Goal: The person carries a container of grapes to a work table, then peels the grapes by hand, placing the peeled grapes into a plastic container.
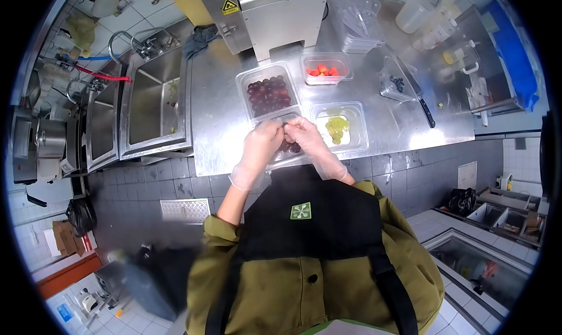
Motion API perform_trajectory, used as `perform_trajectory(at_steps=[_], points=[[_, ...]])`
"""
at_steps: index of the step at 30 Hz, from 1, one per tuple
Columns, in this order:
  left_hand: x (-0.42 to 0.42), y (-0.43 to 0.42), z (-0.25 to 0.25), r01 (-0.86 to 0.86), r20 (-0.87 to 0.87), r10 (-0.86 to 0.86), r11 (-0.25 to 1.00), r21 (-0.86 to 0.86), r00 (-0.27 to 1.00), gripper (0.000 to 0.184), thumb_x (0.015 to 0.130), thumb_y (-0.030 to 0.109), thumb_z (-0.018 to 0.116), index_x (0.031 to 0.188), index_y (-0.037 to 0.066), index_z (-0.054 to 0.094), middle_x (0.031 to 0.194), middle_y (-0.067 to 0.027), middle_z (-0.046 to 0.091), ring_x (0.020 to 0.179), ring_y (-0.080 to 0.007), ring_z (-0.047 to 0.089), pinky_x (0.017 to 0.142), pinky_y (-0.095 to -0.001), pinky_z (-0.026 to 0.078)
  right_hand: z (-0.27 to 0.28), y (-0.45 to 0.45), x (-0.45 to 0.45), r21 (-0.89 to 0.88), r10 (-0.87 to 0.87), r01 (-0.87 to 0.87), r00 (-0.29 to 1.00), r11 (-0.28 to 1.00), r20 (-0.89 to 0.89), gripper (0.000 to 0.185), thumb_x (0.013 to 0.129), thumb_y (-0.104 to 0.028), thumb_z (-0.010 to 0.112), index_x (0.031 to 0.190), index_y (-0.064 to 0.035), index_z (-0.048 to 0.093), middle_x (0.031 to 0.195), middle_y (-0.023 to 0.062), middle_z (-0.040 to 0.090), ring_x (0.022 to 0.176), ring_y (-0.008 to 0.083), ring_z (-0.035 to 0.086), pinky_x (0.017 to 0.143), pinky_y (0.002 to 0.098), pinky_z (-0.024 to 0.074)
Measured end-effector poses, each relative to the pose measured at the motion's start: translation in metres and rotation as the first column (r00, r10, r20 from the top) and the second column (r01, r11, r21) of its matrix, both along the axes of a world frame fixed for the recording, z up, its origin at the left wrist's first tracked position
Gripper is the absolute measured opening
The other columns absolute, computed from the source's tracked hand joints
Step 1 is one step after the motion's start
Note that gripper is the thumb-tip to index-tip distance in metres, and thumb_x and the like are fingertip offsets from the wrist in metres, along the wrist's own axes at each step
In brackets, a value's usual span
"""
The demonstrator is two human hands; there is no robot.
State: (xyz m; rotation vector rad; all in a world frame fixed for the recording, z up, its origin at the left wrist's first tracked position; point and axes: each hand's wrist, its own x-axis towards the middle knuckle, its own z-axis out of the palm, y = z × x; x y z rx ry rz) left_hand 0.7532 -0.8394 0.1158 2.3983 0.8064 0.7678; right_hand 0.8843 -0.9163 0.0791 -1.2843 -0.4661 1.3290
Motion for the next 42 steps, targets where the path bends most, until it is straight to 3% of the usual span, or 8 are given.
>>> perform_trajectory(at_steps=[14, 20, 23, 27, 30, 33, 38, 42], points=[[0.009, 0.007, -0.013, 0.160, -0.188, -0.153, 0.987, 0.024, 0.970, 0.011, 0.079, 0.012, 0.059, 0.089, 0.009, 0.061, 0.082, -0.0101, 0.062, 0.073, -0.0304, 0.063, 0.061, -0.0387, 0.052, -0.003, -0.005, 0.005, -0.100, 0.069, -0.057, 0.991, 0.993, 0.117, 0.017, 0.091, -0.019, 0.053, 0.094, -0.0034, 0.059, 0.076, -0.0001, 0.057, 0.066, 0.0051, 0.050, 0.056, 0.0215, 0.0409], [0.014, 0.009, -0.003, 0.049, 0.104, -0.040, 0.995, -0.084, 0.994, 0.008, 0.079, 0.012, 0.058, 0.078, 0.005, 0.061, 0.076, -0.0139, 0.062, 0.068, -0.0345, 0.061, 0.059, -0.0413, 0.050, -0.001, -0.004, 0.003, 0.043, 0.033, -0.037, 0.996, 0.998, 0.081, 0.019, 0.091, -0.017, 0.054, 0.102, -0.0025, 0.057, 0.076, -0.0011, 0.054, 0.069, 0.0062, 0.050, 0.062, 0.0217, 0.0419], [0.014, 0.003, -0.007, -0.093, 0.102, 0.118, 0.971, -0.219, 0.988, 0.009, 0.081, 0.012, 0.057, 0.085, 0.006, 0.062, 0.081, -0.0150, 0.064, 0.070, -0.0342, 0.062, 0.061, -0.0398, 0.050, -0.005, 0.000, 0.000, 0.216, 0.026, -0.019, 0.999, 0.976, -0.032, 0.019, 0.090, -0.015, 0.054, 0.105, -0.0026, 0.055, 0.081, -0.0006, 0.054, 0.074, 0.0065, 0.050, 0.068, 0.0217, 0.0417], [0.013, -0.002, -0.019, -0.137, 0.083, 0.193, 0.885, -0.445, 0.978, 0.010, 0.085, 0.011, 0.055, 0.088, 0.004, 0.061, 0.079, -0.0129, 0.065, 0.066, -0.0266, 0.065, 0.059, -0.0342, 0.051, -0.006, -0.001, 0.000, 0.151, -0.068, 0.083, 0.992, 0.985, -0.103, 0.016, 0.089, -0.012, 0.057, 0.103, -0.0038, 0.054, 0.084, 0.0007, 0.056, 0.078, 0.0067, 0.051, 0.073, 0.0218, 0.0419], [0.008, -0.004, -0.017, 0.041, 0.207, 0.280, 0.500, -0.865, 0.938, 0.013, 0.088, 0.012, 0.054, 0.090, 0.000, 0.061, 0.081, -0.0093, 0.066, 0.066, -0.0161, 0.064, 0.059, -0.0268, 0.051, -0.019, -0.003, 0.002, 0.180, -0.061, 0.084, 0.990, 0.980, -0.126, 0.013, 0.088, -0.009, 0.058, 0.098, -0.0042, 0.054, 0.085, 0.0019, 0.057, 0.079, 0.0072, 0.053, 0.072, 0.0219, 0.0432], [0.008, -0.005, -0.026, 0.028, 0.224, 0.443, 0.406, -0.913, 0.868, 0.014, 0.091, 0.011, 0.054, 0.095, -0.001, 0.061, 0.089, -0.0083, 0.065, 0.071, -0.0123, 0.063, 0.065, -0.0226, 0.050, -0.016, -0.002, 0.003, 0.177, -0.095, 0.105, 0.993, 0.979, -0.063, 0.011, 0.087, -0.008, 0.058, 0.095, -0.0046, 0.053, 0.087, 0.0028, 0.058, 0.079, 0.0075, 0.054, 0.072, 0.0221, 0.0442], [0.012, -0.020, -0.032, 0.055, 0.263, 0.360, 0.497, -0.866, 0.895, 0.024, 0.089, 0.006, 0.057, 0.110, -0.004, 0.059, 0.100, -0.0109, 0.063, 0.083, -0.0130, 0.062, 0.073, -0.0237, 0.051, -0.005, -0.003, -0.002, 0.148, -0.128, 0.130, 0.992, 0.980, -0.025, 0.008, 0.087, -0.008, 0.058, 0.090, -0.0039, 0.053, 0.082, 0.0027, 0.060, 0.074, 0.0068, 0.055, 0.068, 0.0225, 0.0454], [0.015, -0.017, -0.049, 0.057, 0.239, 0.321, 0.486, -0.872, 0.917, 0.033, 0.087, 0.003, 0.058, 0.119, -0.006, 0.054, 0.105, -0.0122, 0.062, 0.088, -0.0147, 0.061, 0.079, -0.0246, 0.050, -0.016, 0.000, -0.001, 0.106, -0.158, 0.135, 0.953, 0.985, 0.260, 0.009, 0.087, -0.008, 0.058, 0.082, -0.0033, 0.053, 0.070, 0.0029, 0.059, 0.061, 0.0068, 0.054, 0.055, 0.0231, 0.0446]])
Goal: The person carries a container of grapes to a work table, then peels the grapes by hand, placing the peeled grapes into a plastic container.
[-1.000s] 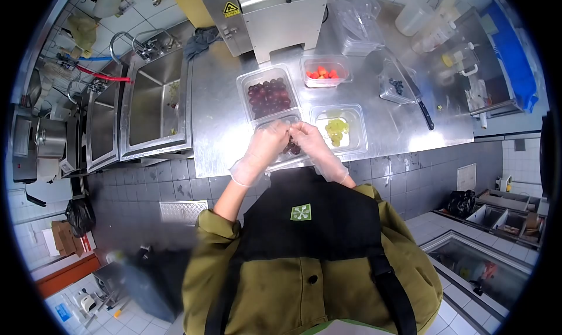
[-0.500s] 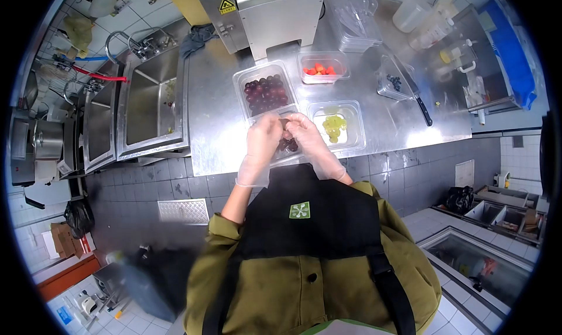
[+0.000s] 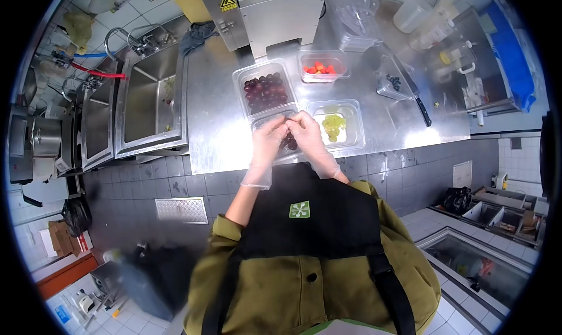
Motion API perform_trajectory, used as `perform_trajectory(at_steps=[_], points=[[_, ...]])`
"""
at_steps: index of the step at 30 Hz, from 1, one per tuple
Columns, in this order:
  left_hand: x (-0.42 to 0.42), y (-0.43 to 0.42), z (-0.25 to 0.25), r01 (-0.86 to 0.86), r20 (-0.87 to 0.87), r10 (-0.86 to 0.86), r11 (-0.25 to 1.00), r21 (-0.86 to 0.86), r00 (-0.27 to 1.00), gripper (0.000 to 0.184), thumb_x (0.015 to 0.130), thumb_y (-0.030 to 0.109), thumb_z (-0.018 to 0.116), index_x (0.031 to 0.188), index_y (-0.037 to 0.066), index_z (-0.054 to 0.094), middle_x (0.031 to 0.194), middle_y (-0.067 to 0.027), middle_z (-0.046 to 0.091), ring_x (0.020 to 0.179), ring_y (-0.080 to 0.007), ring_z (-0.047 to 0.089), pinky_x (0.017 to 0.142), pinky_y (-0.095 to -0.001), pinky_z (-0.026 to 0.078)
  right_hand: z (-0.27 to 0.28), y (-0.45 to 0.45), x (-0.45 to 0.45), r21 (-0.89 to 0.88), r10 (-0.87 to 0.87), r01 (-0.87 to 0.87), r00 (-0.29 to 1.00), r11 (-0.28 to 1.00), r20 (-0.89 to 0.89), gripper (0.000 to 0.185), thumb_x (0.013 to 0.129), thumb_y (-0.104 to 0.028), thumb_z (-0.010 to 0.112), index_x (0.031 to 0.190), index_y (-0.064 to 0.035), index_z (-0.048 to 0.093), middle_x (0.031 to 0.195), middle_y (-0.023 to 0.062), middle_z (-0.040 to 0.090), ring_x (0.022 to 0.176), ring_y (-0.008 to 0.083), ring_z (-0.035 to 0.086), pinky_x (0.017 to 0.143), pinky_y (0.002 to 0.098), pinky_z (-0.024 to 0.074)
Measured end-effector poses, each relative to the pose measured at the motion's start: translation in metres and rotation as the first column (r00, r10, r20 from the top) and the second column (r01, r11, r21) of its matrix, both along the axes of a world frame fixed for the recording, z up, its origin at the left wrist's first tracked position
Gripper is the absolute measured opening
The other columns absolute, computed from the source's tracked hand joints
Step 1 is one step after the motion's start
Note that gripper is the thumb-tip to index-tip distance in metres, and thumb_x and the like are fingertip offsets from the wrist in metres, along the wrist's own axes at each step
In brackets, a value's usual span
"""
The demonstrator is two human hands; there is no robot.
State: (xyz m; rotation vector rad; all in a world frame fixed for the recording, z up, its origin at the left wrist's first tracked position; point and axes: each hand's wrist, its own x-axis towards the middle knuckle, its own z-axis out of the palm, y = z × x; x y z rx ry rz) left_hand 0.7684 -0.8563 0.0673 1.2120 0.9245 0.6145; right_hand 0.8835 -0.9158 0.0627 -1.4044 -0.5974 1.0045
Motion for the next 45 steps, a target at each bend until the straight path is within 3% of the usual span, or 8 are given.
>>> perform_trajectory(at_steps=[2, 8, 11, 14, 17, 26, 39, 45], points=[[0.001, 0.001, -0.012, 0.010, 0.012, -0.010, 1.000, -0.003, 1.000, 0.035, 0.086, 0.002, 0.058, 0.120, -0.006, 0.053, 0.104, -0.0119, 0.062, 0.090, -0.0151, 0.061, 0.080, -0.0247, 0.050, -0.001, 0.001, 0.001, -0.039, 0.015, -0.011, 0.994, 0.999, 0.105, 0.012, 0.088, -0.008, 0.056, 0.078, -0.0043, 0.050, 0.065, 0.0037, 0.059, 0.053, 0.0075, 0.054, 0.043, 0.0229, 0.0427], [0.004, -0.001, 0.010, 0.043, 0.019, -0.041, 0.992, -0.121, 0.999, 0.031, 0.085, 0.003, 0.058, 0.115, -0.004, 0.056, 0.096, -0.0077, 0.064, 0.082, -0.0114, 0.059, 0.074, -0.0236, 0.049, -0.017, 0.002, 0.004, 0.084, 0.003, -0.025, 0.969, 0.996, 0.246, 0.014, 0.087, -0.006, 0.057, 0.076, -0.0043, 0.049, 0.067, 0.0033, 0.059, 0.058, 0.0067, 0.055, 0.052, 0.0214, 0.0446], [0.005, 0.002, 0.009, -0.002, 0.085, 0.021, 0.977, -0.214, 0.996, 0.027, 0.086, 0.004, 0.058, 0.111, -0.002, 0.060, 0.090, -0.0048, 0.064, 0.076, -0.0087, 0.057, 0.069, -0.0224, 0.047, -0.011, 0.001, 0.003, 0.122, 0.003, -0.003, 1.000, 0.993, -0.003, 0.007, 0.088, -0.005, 0.056, 0.082, -0.0031, 0.053, 0.076, 0.0026, 0.060, 0.067, 0.0064, 0.056, 0.059, 0.0211, 0.0453], [0.005, 0.004, 0.010, -0.022, 0.122, 0.054, 0.968, -0.250, 0.991, 0.023, 0.087, 0.006, 0.057, 0.109, 0.000, 0.061, 0.088, -0.0030, 0.064, 0.074, -0.0073, 0.055, 0.066, -0.0214, 0.046, -0.007, -0.004, -0.002, 0.090, 0.020, -0.031, 0.993, 0.995, 0.120, 0.013, 0.083, -0.005, 0.058, 0.095, -0.0013, 0.054, 0.082, 0.0096, 0.061, 0.074, 0.0142, 0.060, 0.068, 0.0277, 0.0478], [0.002, 0.006, 0.010, 0.014, 0.062, 0.001, 0.971, -0.237, 0.998, 0.021, 0.088, 0.007, 0.057, 0.107, 0.000, 0.062, 0.091, -0.0031, 0.064, 0.078, -0.0077, 0.057, 0.070, -0.0213, 0.046, 0.002, -0.005, -0.001, 0.035, 0.020, -0.060, 0.724, 0.998, 0.690, 0.024, 0.078, -0.006, 0.063, 0.101, -0.0032, 0.055, 0.087, 0.0143, 0.061, 0.083, 0.0249, 0.061, 0.072, 0.0337, 0.0485], [-0.002, 0.006, -0.017, 0.135, -0.066, -0.135, 0.991, -0.007, 0.989, 0.021, 0.088, 0.011, 0.056, 0.105, 0.001, 0.063, 0.085, -0.0052, 0.066, 0.073, -0.0102, 0.059, 0.065, -0.0245, 0.048, 0.003, -0.006, 0.005, -0.203, 0.232, -0.133, 0.260, 0.970, 0.937, 0.023, 0.073, -0.016, 0.066, 0.088, -0.0044, 0.054, 0.080, 0.0142, 0.060, 0.078, 0.0319, 0.059, 0.067, 0.0421, 0.0487], [-0.005, 0.014, -0.017, 0.219, -0.197, -0.173, 0.946, 0.238, 0.965, 0.024, 0.089, 0.018, 0.052, 0.106, 0.003, 0.059, 0.084, -0.0139, 0.065, 0.072, -0.0203, 0.063, 0.065, -0.0322, 0.049, 0.000, -0.006, 0.002, -0.261, 0.300, -0.163, 0.304, 0.952, 0.904, 0.014, 0.078, -0.017, 0.060, 0.085, -0.0050, 0.056, 0.074, 0.0154, 0.060, 0.072, 0.0328, 0.060, 0.063, 0.0431, 0.0484], [-0.015, 0.029, -0.025, 0.080, -0.118, -0.081, 0.997, -0.013, 0.990, 0.024, 0.092, 0.021, 0.043, 0.103, 0.003, 0.056, 0.084, -0.0070, 0.058, 0.066, -0.0129, 0.054, 0.059, -0.0262, 0.045, 0.003, -0.008, -0.002, -0.049, 0.071, -0.061, 0.437, 0.997, 0.897, 0.015, 0.075, -0.019, 0.066, 0.083, -0.0087, 0.058, 0.075, 0.0108, 0.061, 0.070, 0.0308, 0.062, 0.062, 0.0397, 0.0491]])
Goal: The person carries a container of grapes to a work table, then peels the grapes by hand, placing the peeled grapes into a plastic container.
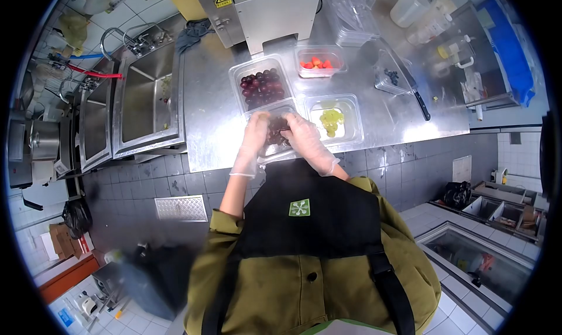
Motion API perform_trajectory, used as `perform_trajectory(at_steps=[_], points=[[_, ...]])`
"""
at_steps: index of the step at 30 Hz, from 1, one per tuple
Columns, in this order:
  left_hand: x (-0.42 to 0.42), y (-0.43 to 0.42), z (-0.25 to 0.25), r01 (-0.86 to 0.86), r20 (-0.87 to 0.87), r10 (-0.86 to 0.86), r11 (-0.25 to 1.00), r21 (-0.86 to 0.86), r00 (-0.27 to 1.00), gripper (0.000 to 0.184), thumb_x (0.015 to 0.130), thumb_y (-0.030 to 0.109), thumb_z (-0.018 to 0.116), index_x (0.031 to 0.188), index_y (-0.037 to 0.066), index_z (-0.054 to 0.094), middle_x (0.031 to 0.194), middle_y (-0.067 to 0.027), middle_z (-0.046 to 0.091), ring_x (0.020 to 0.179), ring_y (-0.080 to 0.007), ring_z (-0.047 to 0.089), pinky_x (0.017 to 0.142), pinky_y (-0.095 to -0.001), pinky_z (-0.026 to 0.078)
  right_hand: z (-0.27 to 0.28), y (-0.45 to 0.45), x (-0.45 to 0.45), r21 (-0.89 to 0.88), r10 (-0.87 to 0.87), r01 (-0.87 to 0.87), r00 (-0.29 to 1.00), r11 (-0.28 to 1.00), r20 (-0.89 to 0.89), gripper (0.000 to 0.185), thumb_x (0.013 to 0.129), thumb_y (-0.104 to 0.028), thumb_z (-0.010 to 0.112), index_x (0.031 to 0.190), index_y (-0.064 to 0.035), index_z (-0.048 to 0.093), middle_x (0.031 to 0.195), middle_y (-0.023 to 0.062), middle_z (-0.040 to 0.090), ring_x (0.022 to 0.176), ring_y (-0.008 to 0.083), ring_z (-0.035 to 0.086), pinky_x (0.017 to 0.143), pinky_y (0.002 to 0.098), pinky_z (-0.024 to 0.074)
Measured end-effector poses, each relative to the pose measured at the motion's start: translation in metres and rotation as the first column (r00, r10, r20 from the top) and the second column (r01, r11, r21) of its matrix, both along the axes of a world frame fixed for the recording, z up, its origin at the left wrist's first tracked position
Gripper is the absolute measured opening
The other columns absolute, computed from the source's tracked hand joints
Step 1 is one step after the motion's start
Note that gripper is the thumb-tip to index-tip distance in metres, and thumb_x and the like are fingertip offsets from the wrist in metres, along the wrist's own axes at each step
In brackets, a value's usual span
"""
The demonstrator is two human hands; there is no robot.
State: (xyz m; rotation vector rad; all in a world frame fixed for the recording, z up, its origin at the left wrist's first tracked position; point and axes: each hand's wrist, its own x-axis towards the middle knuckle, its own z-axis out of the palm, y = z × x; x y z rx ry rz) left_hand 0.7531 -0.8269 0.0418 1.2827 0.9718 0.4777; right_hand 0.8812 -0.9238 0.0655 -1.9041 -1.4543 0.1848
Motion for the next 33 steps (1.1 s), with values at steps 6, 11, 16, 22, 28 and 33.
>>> perform_trajectory(at_steps=[6, 11, 16, 22, 28, 33], points=[[-0.003, -0.002, -0.004, -0.001, -0.069, 0.001, 1.000, -0.006, 0.998, 0.022, 0.091, 0.020, 0.041, 0.100, 0.006, 0.055, 0.083, -0.0057, 0.055, 0.068, -0.0134, 0.052, 0.060, -0.0279, 0.044, -0.009, 0.001, -0.002, -0.157, 0.091, -0.080, 0.994, 0.984, 0.064, 0.015, 0.075, -0.021, 0.066, 0.083, -0.0079, 0.063, 0.077, 0.0087, 0.062, 0.073, 0.0272, 0.062, 0.064, 0.0374, 0.0498], [-0.003, -0.003, -0.003, 0.003, -0.097, -0.004, 1.000, -0.009, 0.995, 0.019, 0.090, 0.015, 0.041, 0.097, 0.006, 0.055, 0.078, -0.0049, 0.054, 0.067, -0.0139, 0.051, 0.060, -0.0292, 0.044, -0.011, 0.004, -0.007, 0.006, 0.050, -0.052, 0.987, 0.999, 0.153, 0.014, 0.074, -0.019, 0.065, 0.081, -0.0075, 0.065, 0.075, 0.0078, 0.061, 0.072, 0.0272, 0.060, 0.063, 0.0369, 0.0501], [-0.006, -0.001, 0.001, 0.049, -0.035, -0.051, 0.998, -0.042, 0.998, 0.017, 0.090, 0.012, 0.042, 0.096, 0.005, 0.057, 0.074, -0.0040, 0.055, 0.061, -0.0115, 0.050, 0.057, -0.0280, 0.044, -0.004, -0.001, -0.001, -0.085, 0.099, -0.087, 0.985, 0.993, 0.141, 0.013, 0.073, -0.017, 0.064, 0.078, -0.0051, 0.065, 0.073, 0.0093, 0.059, 0.074, 0.0277, 0.059, 0.064, 0.0380, 0.0491], [0.000, -0.013, 0.034, 0.017, -0.045, -0.014, 0.998, 0.060, 0.999, 0.011, 0.091, 0.010, 0.051, 0.093, 0.002, 0.057, 0.071, -0.0002, 0.056, 0.059, -0.0072, 0.050, 0.055, -0.0214, 0.044, 0.002, 0.003, -0.002, -0.099, -0.032, -0.020, 0.869, 0.995, -0.495, 0.016, 0.078, -0.016, 0.066, 0.088, -0.0039, 0.064, 0.075, 0.0081, 0.062, 0.071, 0.0179, 0.061, 0.063, 0.0305, 0.0488], [0.001, -0.020, 0.043, 0.103, -0.224, 0.020, 0.845, 0.524, 0.974, 0.014, 0.083, 0.015, 0.059, 0.092, 0.005, 0.062, 0.077, -0.0162, 0.065, 0.073, -0.0302, 0.065, 0.064, -0.0370, 0.051, 0.023, 0.004, 0.005, -0.123, -0.020, -0.177, 0.495, 0.976, -0.868, 0.018, 0.085, -0.010, 0.061, 0.101, -0.0016, 0.062, 0.082, 0.0053, 0.064, 0.073, 0.0088, 0.058, 0.066, 0.0233, 0.0468], [0.002, -0.024, 0.047, 0.111, -0.212, 0.043, 0.742, 0.661, 0.976, 0.014, 0.083, 0.015, 0.059, 0.092, 0.006, 0.061, 0.083, -0.0158, 0.065, 0.074, -0.0343, 0.063, 0.064, -0.0398, 0.051, 0.035, 0.002, 0.009, -0.133, -0.042, -0.203, 0.400, 0.970, -0.915, 0.019, 0.086, -0.007, 0.058, 0.103, 0.0013, 0.061, 0.083, 0.0033, 0.063, 0.075, 0.0066, 0.056, 0.067, 0.0212, 0.0458]])
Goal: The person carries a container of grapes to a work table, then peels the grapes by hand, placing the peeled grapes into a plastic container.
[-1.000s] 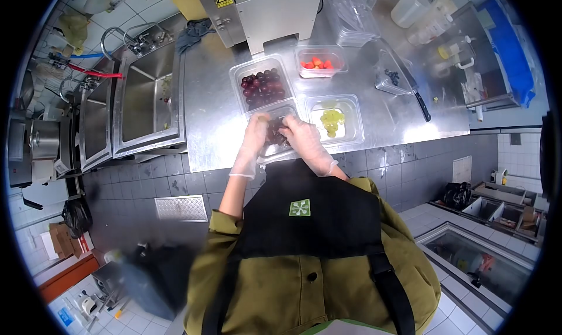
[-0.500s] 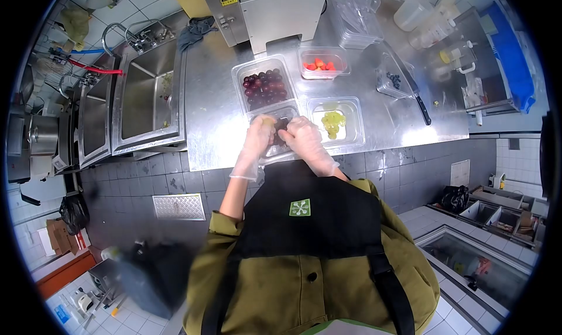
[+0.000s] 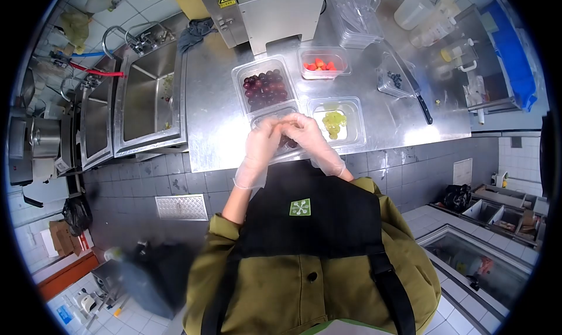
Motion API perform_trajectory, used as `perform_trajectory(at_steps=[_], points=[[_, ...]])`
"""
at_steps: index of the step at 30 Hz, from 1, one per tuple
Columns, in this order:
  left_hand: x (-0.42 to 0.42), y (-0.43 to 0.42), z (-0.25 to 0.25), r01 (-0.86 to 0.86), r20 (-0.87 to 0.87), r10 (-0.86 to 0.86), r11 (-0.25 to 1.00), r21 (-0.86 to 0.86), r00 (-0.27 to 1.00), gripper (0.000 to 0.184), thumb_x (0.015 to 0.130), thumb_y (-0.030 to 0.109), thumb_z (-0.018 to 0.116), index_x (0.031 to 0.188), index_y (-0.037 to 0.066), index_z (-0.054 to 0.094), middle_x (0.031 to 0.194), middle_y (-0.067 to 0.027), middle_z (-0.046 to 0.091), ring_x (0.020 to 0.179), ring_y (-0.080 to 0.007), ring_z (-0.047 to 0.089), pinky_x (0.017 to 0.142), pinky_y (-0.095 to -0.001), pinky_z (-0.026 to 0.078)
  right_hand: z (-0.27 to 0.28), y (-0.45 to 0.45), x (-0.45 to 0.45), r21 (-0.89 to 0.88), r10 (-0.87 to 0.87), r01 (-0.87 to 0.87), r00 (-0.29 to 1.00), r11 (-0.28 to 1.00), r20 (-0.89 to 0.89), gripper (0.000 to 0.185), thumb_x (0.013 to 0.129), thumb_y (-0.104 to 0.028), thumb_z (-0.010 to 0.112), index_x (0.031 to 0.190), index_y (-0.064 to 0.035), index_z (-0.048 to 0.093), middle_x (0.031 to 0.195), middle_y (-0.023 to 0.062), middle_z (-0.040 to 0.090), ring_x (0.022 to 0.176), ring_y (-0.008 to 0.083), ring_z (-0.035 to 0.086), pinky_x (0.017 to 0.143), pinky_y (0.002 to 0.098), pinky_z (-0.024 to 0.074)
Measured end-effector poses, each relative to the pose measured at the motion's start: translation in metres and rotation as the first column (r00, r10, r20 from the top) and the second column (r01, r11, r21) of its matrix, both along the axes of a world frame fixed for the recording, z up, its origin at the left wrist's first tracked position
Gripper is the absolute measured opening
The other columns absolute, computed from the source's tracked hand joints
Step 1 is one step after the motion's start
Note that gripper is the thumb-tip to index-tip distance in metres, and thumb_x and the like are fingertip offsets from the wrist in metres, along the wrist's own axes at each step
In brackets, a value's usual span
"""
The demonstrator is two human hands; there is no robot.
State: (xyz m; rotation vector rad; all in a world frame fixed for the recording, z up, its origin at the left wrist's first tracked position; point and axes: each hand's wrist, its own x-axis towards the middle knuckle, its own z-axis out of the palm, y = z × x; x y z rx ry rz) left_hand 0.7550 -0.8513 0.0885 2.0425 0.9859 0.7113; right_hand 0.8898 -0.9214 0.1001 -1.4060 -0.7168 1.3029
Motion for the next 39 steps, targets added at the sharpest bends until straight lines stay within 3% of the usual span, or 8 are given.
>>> perform_trajectory(at_steps=[10, 13, 16, 19, 22, 32, 35, 39], points=[[0.007, -0.006, -0.005, -0.047, 0.115, 0.046, 0.999, 0.007, 0.992, 0.012, 0.085, 0.008, 0.053, 0.094, 0.005, 0.059, 0.086, -0.0169, 0.064, 0.077, -0.0351, 0.062, 0.067, -0.0399, 0.050, -0.010, 0.000, -0.001, 0.064, -0.087, 0.099, 0.981, 0.993, -0.176, 0.020, 0.083, -0.002, 0.056, 0.103, 0.0031, 0.060, 0.091, 0.0060, 0.062, 0.079, 0.0086, 0.057, 0.072, 0.0216, 0.0463], [0.008, -0.008, -0.005, -0.034, 0.153, 0.046, 0.996, -0.078, 0.987, 0.012, 0.085, 0.007, 0.053, 0.094, 0.004, 0.059, 0.087, -0.0182, 0.063, 0.078, -0.0344, 0.063, 0.067, -0.0387, 0.050, -0.020, -0.001, 0.001, 0.070, -0.102, 0.118, 0.974, 0.991, -0.203, 0.020, 0.082, -0.001, 0.056, 0.101, 0.0027, 0.060, 0.090, 0.0060, 0.062, 0.078, 0.0090, 0.057, 0.072, 0.0219, 0.0463], [0.007, -0.009, -0.012, -0.006, 0.172, 0.027, 0.992, -0.125, 0.985, 0.013, 0.089, 0.007, 0.051, 0.098, 0.002, 0.057, 0.077, -0.0121, 0.062, 0.068, -0.0216, 0.063, 0.063, -0.0299, 0.049, -0.020, -0.003, 0.003, 0.049, -0.125, 0.142, 0.958, 0.989, -0.259, 0.019, 0.082, -0.001, 0.056, 0.100, 0.0021, 0.060, 0.089, 0.0059, 0.062, 0.076, 0.0093, 0.057, 0.072, 0.0222, 0.0462], [0.007, -0.011, -0.013, 0.016, 0.240, 0.049, 0.966, -0.259, 0.970, 0.013, 0.086, 0.003, 0.054, 0.098, 0.001, 0.057, 0.077, -0.0099, 0.059, 0.066, -0.0199, 0.061, 0.062, -0.0287, 0.049, -0.027, -0.003, 0.004, 0.022, -0.143, 0.157, 0.940, 0.987, -0.310, 0.020, 0.081, -0.002, 0.056, 0.100, 0.0016, 0.060, 0.088, 0.0057, 0.062, 0.075, 0.0094, 0.057, 0.072, 0.0223, 0.0459], [0.010, -0.013, -0.013, -0.057, 0.264, 0.019, 0.989, 0.135, 0.964, 0.017, 0.080, 0.001, 0.057, 0.097, 0.003, 0.056, 0.083, -0.0118, 0.057, 0.069, -0.0297, 0.060, 0.065, -0.0365, 0.049, -0.031, -0.002, 0.005, -0.015, -0.179, 0.184, 0.932, 0.983, -0.314, 0.021, 0.081, -0.003, 0.056, 0.101, 0.0015, 0.060, 0.088, 0.0055, 0.062, 0.076, 0.0091, 0.057, 0.072, 0.0223, 0.0457], [0.007, -0.011, -0.004, -0.033, 0.193, 0.008, 0.992, 0.124, 0.981, 0.025, 0.074, 0.003, 0.065, 0.098, 0.004, 0.058, 0.082, -0.0118, 0.059, 0.072, -0.0274, 0.061, 0.063, -0.0332, 0.050, -0.011, -0.008, -0.005, 0.079, -0.158, 0.169, 0.979, 0.982, -0.132, 0.017, 0.086, -0.003, 0.053, 0.100, 0.0011, 0.061, 0.084, 0.0044, 0.063, 0.069, 0.0081, 0.056, 0.064, 0.0229, 0.0473], [0.006, -0.005, -0.005, 0.005, 0.125, -0.023, 0.990, 0.140, 0.992, 0.023, 0.074, 0.005, 0.065, 0.096, 0.004, 0.060, 0.084, -0.0130, 0.061, 0.073, -0.0288, 0.062, 0.064, -0.0358, 0.050, -0.014, -0.010, -0.003, 0.041, -0.120, 0.125, 0.987, 0.991, -0.109, 0.022, 0.086, -0.005, 0.055, 0.106, 0.0027, 0.060, 0.092, 0.0063, 0.065, 0.080, 0.0087, 0.058, 0.072, 0.0229, 0.0472], [0.008, 0.000, -0.011, 0.037, 0.052, -0.048, 0.980, 0.195, 0.997, 0.017, 0.074, 0.007, 0.063, 0.092, 0.005, 0.063, 0.087, -0.0145, 0.063, 0.074, -0.0308, 0.063, 0.064, -0.0385, 0.051, -0.016, -0.012, -0.002, 0.071, -0.095, 0.095, 0.995, 0.993, -0.012, 0.022, 0.087, -0.005, 0.054, 0.106, 0.0023, 0.060, 0.091, 0.0061, 0.065, 0.079, 0.0081, 0.058, 0.071, 0.0222, 0.0469]])
